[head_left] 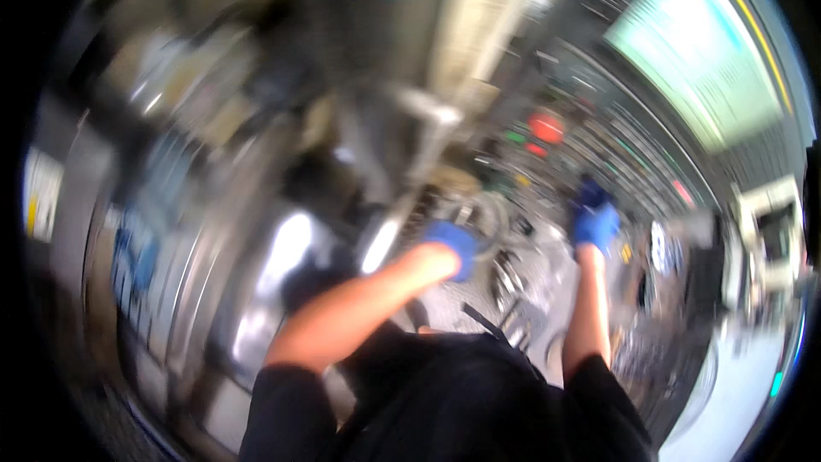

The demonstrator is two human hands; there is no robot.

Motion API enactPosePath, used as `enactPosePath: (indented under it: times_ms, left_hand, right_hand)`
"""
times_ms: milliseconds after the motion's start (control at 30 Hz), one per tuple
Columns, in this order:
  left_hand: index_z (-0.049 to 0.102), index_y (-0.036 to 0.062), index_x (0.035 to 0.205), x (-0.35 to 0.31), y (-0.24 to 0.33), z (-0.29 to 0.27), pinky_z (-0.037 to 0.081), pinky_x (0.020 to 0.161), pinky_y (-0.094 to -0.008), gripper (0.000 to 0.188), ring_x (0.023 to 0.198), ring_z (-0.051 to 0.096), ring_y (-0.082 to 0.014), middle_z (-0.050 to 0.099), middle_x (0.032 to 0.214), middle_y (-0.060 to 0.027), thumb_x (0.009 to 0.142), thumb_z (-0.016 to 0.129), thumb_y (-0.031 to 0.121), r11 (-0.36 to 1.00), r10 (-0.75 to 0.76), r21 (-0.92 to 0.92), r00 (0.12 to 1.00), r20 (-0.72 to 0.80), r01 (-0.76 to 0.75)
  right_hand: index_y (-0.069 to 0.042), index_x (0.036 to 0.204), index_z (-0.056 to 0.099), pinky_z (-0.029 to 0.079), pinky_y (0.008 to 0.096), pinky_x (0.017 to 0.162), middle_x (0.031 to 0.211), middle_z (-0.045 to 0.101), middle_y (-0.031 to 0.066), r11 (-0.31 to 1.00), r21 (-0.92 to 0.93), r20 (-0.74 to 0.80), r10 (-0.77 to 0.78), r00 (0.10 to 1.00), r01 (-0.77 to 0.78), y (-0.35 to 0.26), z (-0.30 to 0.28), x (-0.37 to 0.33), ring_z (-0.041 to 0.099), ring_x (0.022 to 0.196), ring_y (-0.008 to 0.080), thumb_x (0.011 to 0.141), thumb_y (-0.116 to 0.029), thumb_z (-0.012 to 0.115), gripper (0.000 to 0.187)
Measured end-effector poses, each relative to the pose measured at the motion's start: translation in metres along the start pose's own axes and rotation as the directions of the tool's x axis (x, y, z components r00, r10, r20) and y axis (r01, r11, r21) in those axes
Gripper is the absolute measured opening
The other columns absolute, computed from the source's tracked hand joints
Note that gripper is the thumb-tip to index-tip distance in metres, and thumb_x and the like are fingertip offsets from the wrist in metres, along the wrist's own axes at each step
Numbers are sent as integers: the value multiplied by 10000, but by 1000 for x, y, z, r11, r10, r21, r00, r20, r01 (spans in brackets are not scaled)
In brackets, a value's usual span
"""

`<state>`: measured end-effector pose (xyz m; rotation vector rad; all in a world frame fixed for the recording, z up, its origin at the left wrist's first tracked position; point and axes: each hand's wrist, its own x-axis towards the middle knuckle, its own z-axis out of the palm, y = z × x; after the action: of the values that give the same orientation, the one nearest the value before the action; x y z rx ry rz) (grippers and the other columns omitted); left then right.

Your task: The person operates a CNC machine, interacting with the control panel to input commands and monitor the screen. They also reach into the machine's interior to adjust a metal component using a wrench and inspect the setup.

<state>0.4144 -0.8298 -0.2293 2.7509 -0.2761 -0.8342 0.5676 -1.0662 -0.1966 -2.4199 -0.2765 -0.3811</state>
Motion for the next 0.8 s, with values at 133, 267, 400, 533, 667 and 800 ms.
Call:
enactPosePath:
  times_ms: [133,267,400,533,667,800]
  left_hand:
    - [625,61,1297,-10,1,-17,544,918,-469,577,1058,695,-376,720,1146,-190,900,658,478,994,74,69,992,105,-81]
    - [675,74,1211,-13,5,-20,549,904,-459,493,1050,701,-362,733,1108,-188,879,658,439,993,88,85,996,4,-88]
    - [612,79,1307,-14,3,-18,518,951,-474,580,1095,665,-400,698,1171,-221,901,645,493,995,71,62,990,122,-79]
    - [611,81,1310,-17,1,-19,512,962,-471,587,1105,661,-400,690,1190,-225,897,646,496,996,65,46,992,111,-71]
    - [613,82,1301,-17,2,-19,511,965,-472,575,1115,657,-399,693,1183,-224,900,640,493,996,61,55,995,74,-65]
    - [623,81,1280,-17,0,-17,508,972,-474,563,1125,655,-396,694,1183,-219,899,636,495,997,56,40,996,63,-59]
  right_hand:
    - [-17,1051,720,531,450,814,1012,705,260,976,154,-3,156,988,-154,-3,9,-12,670,982,463,994,-373,614,377]
    - [36,1135,698,531,343,792,979,766,159,936,226,31,270,962,-270,0,13,-22,703,872,187,1001,-310,656,374]
    - [14,1104,703,537,338,715,966,760,144,675,593,123,464,877,-440,12,9,-27,711,850,203,1016,-352,632,384]
    - [-26,1106,684,554,357,660,912,739,136,108,858,369,550,749,-502,27,2,-16,706,786,259,1040,-469,534,473]
    - [-44,1117,674,560,439,837,991,736,108,-196,904,422,544,725,-379,57,10,-6,677,936,304,1047,-368,495,377]
    - [-32,1113,669,532,450,928,1060,729,132,220,963,106,219,970,-155,100,39,6,642,1044,350,973,-221,529,273]
